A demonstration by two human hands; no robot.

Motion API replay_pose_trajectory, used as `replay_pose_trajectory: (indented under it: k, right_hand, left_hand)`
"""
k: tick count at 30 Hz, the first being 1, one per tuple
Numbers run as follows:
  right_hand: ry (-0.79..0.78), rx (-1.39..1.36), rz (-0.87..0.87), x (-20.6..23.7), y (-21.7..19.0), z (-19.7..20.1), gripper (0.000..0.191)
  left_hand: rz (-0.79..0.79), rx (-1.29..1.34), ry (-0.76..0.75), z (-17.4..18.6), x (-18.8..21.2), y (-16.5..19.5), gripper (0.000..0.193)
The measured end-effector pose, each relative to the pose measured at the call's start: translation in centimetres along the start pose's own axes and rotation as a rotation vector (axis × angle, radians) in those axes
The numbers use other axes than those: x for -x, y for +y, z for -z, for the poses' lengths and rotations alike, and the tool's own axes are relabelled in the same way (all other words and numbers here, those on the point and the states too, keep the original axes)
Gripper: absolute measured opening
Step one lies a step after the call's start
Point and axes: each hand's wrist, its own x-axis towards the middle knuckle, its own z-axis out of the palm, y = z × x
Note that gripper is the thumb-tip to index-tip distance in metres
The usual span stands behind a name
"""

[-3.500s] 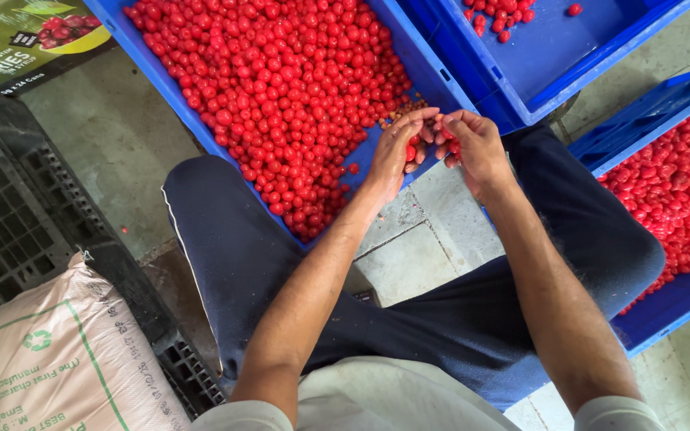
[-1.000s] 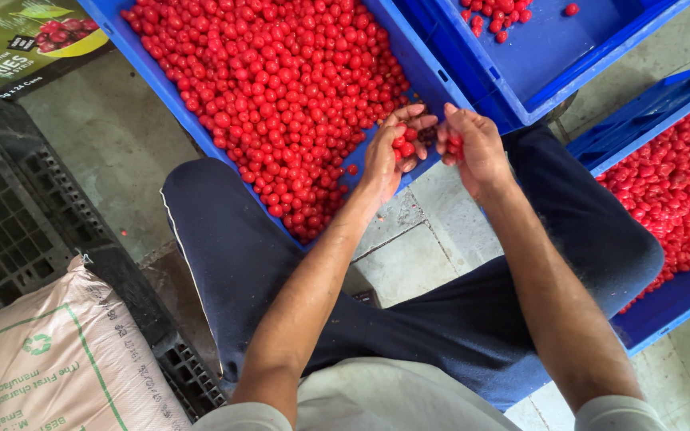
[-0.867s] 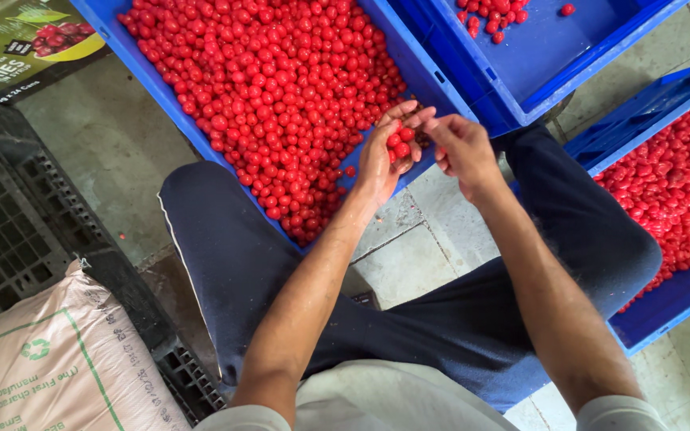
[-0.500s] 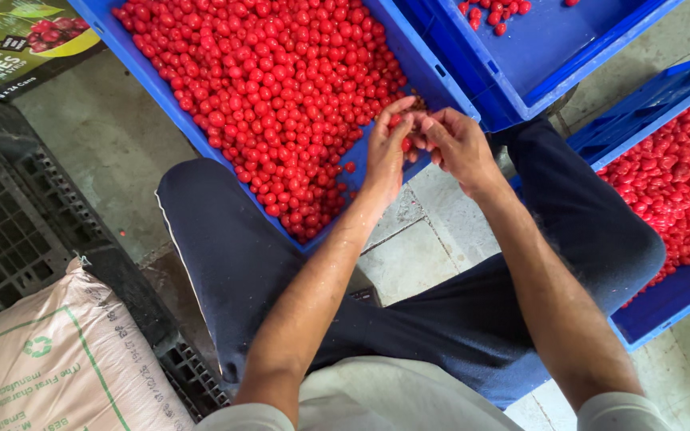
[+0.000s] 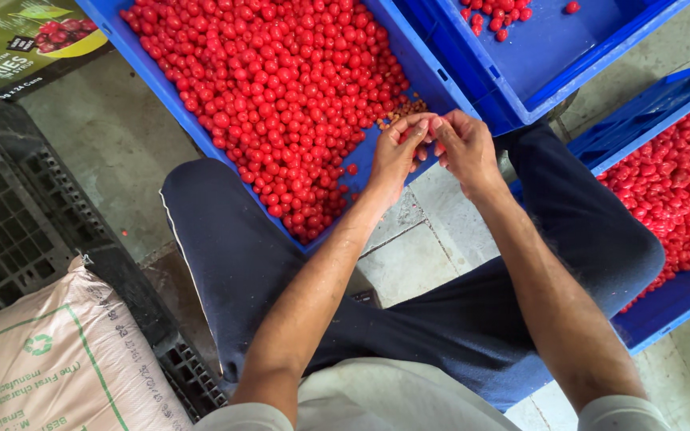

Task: The person sits on the floor in front of blue crates filled with red berries and removes stems and debris, placing the discarded pieces in a small pile at the crate edge while keeping the berries in the crate. They occasionally toss handfuls of berries between crates as they work through them.

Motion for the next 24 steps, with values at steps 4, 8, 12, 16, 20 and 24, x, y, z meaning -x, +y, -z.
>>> replay_pose_trajectory:
  k: [4, 8, 12, 16, 20, 24]
  right_hand:
    - [-0.023, -0.168, -0.035, 0.0, 0.0, -0.1, 0.024]
    - [-0.008, -0.263, -0.147, 0.2, -0.8, -0.2, 0.024]
    - [-0.002, -0.12, -0.168, 0.4, -1.2, -0.3, 0.028]
    - [0.005, -0.211, -0.15, 0.1, -0.6, 0.0, 0.03]
    - [0.001, -0.263, -0.16, -0.3, 0.3, 0.2, 0.029]
    - [-0.026, -0.309, -0.169, -0.2, 0.3, 0.3, 0.023]
  left_hand:
    - [-0.014, -0.019, -0.027, 0.0, -0.1, 0.0, 0.021]
    - [-0.021, -0.01, -0.073, 0.3, 0.0, 0.0, 0.022]
    - [-0.061, -0.047, -0.132, 0.2, 0.1, 0.1, 0.024]
    - [0.01, -0.025, -0.147, 0.5, 0.2, 0.6, 0.028]
    - [0.017, -0.031, -0.122, 0.4, 0.1, 0.5, 0.028]
    - [0.014, -0.015, -0.115, 0.7, -0.1, 0.0, 0.028]
